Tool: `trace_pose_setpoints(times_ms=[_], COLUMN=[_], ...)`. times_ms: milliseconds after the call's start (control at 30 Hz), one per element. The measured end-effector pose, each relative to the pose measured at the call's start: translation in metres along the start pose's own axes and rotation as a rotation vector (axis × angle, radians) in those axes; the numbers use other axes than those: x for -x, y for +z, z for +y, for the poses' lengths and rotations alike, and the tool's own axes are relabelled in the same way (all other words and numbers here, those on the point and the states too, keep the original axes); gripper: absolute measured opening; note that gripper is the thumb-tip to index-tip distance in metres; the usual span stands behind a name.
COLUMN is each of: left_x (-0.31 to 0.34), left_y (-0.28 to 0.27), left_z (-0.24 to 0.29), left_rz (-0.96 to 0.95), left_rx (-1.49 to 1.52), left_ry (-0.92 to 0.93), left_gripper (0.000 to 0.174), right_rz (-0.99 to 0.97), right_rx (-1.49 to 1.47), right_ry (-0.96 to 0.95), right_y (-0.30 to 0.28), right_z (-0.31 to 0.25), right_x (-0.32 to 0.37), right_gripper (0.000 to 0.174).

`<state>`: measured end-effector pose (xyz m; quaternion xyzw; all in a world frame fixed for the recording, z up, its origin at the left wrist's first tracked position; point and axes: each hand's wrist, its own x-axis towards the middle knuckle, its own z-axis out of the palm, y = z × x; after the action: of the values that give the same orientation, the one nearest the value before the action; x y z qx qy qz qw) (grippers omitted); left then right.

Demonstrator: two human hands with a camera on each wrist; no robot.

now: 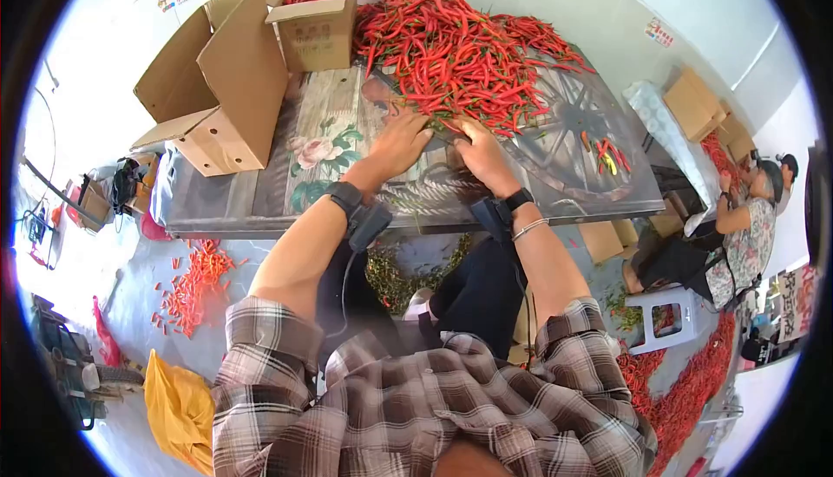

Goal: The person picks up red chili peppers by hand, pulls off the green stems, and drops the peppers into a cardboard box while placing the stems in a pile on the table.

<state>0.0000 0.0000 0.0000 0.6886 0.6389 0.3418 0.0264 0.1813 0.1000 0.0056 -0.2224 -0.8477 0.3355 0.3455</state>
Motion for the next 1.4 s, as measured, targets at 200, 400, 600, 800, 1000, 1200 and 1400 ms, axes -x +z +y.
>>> trace_pose_setpoints(times_ms=[200,400,600,800,1000,1200,1400], left_x=[0.011,-0.001,-0.007,-0.021,-0.023,-0.02,-0.023], left_y=[0.01,0.014,0.004,0.02,0.013,0.009,0.018], left_z=[-0.005,-0.007,0.007,-0.001,0.002,0.009,-0.002], left_rz=[0.039,0.081,-0.009,0.01,-0.011,-0.011,-0.028], left_rx=[-0.027,-0.046,-0.049,-0.072,-0.057,0.153,0.086], left_ry=[0.039,0.108,0.0,0.045,0.099,-0.02,0.14], left_gripper=[0.043,0.043,0.044,0.045,0.043,0.042,0.046], right_rz=[0.227,0.053,0.094,-0.031,-0.012,-0.162,-0.001], right_rx=[0.423,0.412,0.395,0.285,0.135,0.057,0.083], right_ry=[-0.114,-0.172,-0.16,-0.138,-0.143,-0.115,-0.007], right_y=[-0.011,-0.022,-0.021,-0.015,-0.017,-0.021,-0.022], right_z=[0.029,-0.005,0.017,0.003,-0.004,-0.02,-0.002], right_x=[0.011,0.015,0.003,0.012,0.02,0.023,0.035], right_gripper=[0.031,0.023,0.026,0.026,0.025,0.025,0.028])
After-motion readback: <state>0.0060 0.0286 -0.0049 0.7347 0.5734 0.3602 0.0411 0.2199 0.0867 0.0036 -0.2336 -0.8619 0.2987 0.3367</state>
